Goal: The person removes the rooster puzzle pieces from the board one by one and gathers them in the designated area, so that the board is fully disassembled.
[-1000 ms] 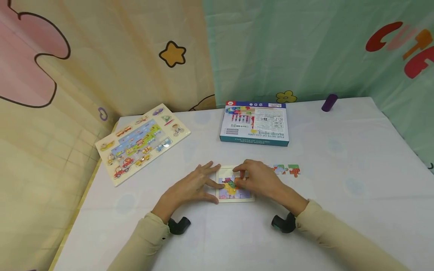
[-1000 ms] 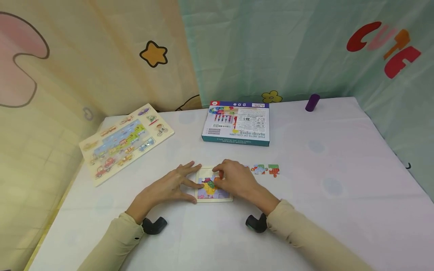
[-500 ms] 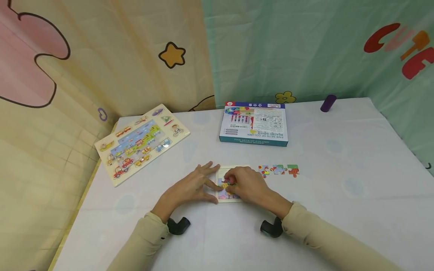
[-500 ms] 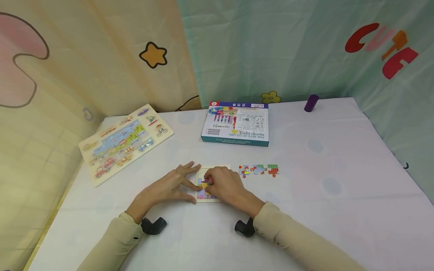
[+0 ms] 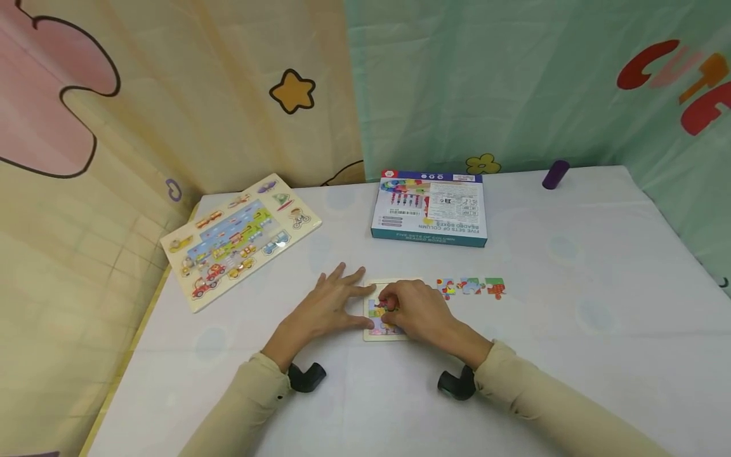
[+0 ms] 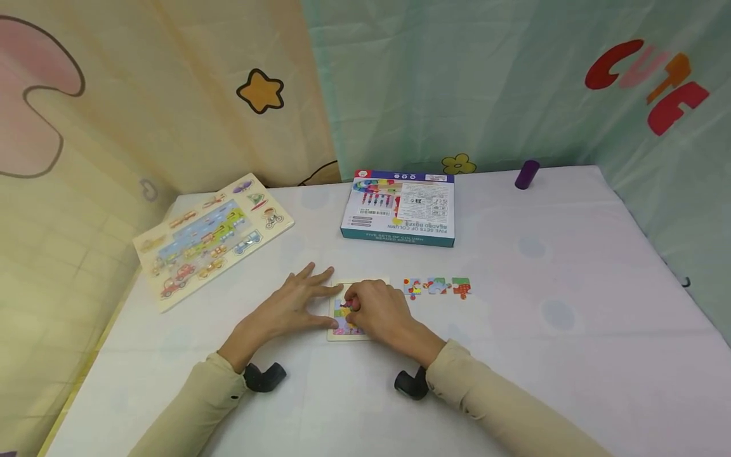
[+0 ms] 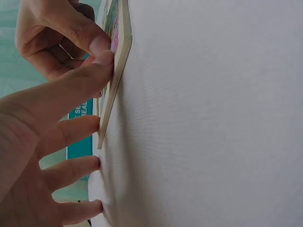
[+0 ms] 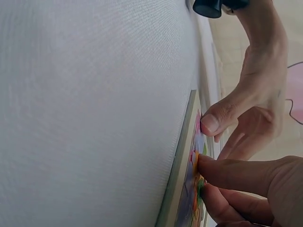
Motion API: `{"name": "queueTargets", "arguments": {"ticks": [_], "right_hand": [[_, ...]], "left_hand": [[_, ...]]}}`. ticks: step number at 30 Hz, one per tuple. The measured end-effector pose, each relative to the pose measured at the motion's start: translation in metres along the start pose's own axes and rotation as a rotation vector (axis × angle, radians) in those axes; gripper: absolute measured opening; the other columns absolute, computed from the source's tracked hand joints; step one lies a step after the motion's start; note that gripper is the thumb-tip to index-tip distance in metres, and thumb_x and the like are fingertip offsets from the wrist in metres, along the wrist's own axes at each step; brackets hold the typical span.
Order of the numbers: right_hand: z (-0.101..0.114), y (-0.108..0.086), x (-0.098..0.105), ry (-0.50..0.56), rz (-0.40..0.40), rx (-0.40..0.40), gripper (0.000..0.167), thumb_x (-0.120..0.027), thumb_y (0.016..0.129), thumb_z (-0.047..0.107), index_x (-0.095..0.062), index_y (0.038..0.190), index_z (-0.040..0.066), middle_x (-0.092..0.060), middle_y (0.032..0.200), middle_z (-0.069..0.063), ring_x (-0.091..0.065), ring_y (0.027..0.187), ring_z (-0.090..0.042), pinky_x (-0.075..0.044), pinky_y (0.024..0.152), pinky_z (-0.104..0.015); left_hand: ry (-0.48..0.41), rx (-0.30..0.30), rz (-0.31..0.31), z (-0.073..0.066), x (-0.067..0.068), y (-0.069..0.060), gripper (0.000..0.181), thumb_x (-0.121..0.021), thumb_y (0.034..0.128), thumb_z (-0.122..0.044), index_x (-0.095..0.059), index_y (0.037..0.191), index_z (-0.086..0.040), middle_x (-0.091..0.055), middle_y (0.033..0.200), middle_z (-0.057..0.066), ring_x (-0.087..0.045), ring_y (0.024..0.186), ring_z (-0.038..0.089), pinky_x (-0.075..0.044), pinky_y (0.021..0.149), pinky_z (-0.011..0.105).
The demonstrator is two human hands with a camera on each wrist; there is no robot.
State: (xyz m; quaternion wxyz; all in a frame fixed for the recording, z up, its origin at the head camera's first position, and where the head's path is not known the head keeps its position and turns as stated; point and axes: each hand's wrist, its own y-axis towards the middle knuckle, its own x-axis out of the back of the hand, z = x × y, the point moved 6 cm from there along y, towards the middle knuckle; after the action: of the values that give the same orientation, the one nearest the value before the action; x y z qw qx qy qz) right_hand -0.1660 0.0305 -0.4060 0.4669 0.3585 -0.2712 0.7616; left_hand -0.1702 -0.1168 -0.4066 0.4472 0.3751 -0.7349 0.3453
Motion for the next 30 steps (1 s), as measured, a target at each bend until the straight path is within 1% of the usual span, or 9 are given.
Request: {"name": "queueTargets", "arguments": {"ticks": [6,9,13,17,20,24,27,30], "right_hand": [[0.0,0.001,0.003,0.018,-0.003,0.006,0.024,-0.084,0.077,0.015,-0.074,0.099,0.013,-0.058,0.071,0.013,-0.052,0.066,-0.008,-0.044,0.057,-0.028],[0.0,0.001,0.003,0.039,-0.004,0.001,0.024,-0.084,0.076,0.015,-0.071,0.096,0.016,-0.058,0.072,0.012,-0.052,0.066,-0.007,-0.044,0.057,-0.028],[0.0,0.0,0.002,0.065,-0.011,0.01,0.022,-0.084,0.076,0.014,-0.066,0.085,0.022,-0.056,0.071,0.011,-0.051,0.066,-0.008,-0.043,0.057,-0.029],[-0.001,-0.002,0.001,0.07,-0.005,0.038,0.018,-0.082,0.078,0.016,-0.066,0.079,0.024,-0.055,0.072,0.011,-0.051,0.067,-0.008,-0.043,0.058,-0.028],[-0.004,-0.003,0.0,0.096,0.001,0.069,0.014,-0.082,0.079,0.018,-0.069,0.083,0.021,-0.057,0.074,0.012,-0.052,0.069,-0.008,-0.045,0.061,-0.028],[-0.007,-0.004,0.001,0.161,-0.003,0.103,0.009,-0.078,0.082,0.017,-0.072,0.089,0.017,-0.061,0.076,0.012,-0.054,0.072,-0.007,-0.047,0.067,-0.028],[-0.01,-0.004,0.001,0.212,-0.014,0.102,0.007,-0.075,0.085,0.014,-0.073,0.092,0.016,-0.064,0.079,0.011,-0.056,0.074,-0.009,-0.048,0.07,-0.029],[-0.014,-0.004,0.001,0.287,-0.006,0.08,0.006,-0.074,0.087,0.013,-0.075,0.093,0.015,-0.067,0.082,0.011,-0.057,0.078,-0.011,-0.049,0.074,-0.03]], "left_hand": [[-0.002,0.027,-0.005,-0.001,0.001,0.003,0.068,-0.084,0.0737,-0.046,-0.064,0.133,-0.022,-0.038,0.155,0.008,-0.017,0.146,0.043,-0.019,0.11,0.068],[-0.004,0.04,-0.001,-0.001,-0.001,0.003,0.068,-0.084,0.0732,-0.046,-0.064,0.133,-0.023,-0.037,0.155,0.008,-0.017,0.146,0.043,-0.018,0.111,0.068],[-0.016,0.046,-0.003,-0.001,-0.001,0.002,0.068,-0.085,0.0725,-0.046,-0.064,0.133,-0.022,-0.037,0.155,0.008,-0.017,0.146,0.043,-0.018,0.11,0.068],[-0.026,0.047,-0.005,-0.002,0.0,0.002,0.068,-0.086,0.0719,-0.045,-0.064,0.132,-0.022,-0.037,0.155,0.009,-0.017,0.146,0.043,-0.018,0.11,0.069],[-0.017,0.046,-0.002,-0.002,-0.001,0.002,0.068,-0.085,0.0723,-0.045,-0.064,0.133,-0.022,-0.037,0.155,0.009,-0.017,0.146,0.043,-0.019,0.11,0.068],[-0.009,0.046,0.002,-0.002,-0.002,0.003,0.068,-0.086,0.0722,-0.044,-0.064,0.133,-0.022,-0.037,0.155,0.008,-0.018,0.146,0.043,-0.019,0.11,0.068],[-0.014,0.049,0.002,-0.002,-0.001,0.003,0.068,-0.086,0.0718,-0.043,-0.064,0.133,-0.022,-0.037,0.155,0.008,-0.018,0.146,0.042,-0.018,0.11,0.068],[-0.015,0.045,0.0,-0.002,-0.001,0.002,0.068,-0.086,0.0717,-0.043,-0.064,0.133,-0.022,-0.037,0.155,0.008,-0.018,0.146,0.043,-0.018,0.11,0.069]]}}
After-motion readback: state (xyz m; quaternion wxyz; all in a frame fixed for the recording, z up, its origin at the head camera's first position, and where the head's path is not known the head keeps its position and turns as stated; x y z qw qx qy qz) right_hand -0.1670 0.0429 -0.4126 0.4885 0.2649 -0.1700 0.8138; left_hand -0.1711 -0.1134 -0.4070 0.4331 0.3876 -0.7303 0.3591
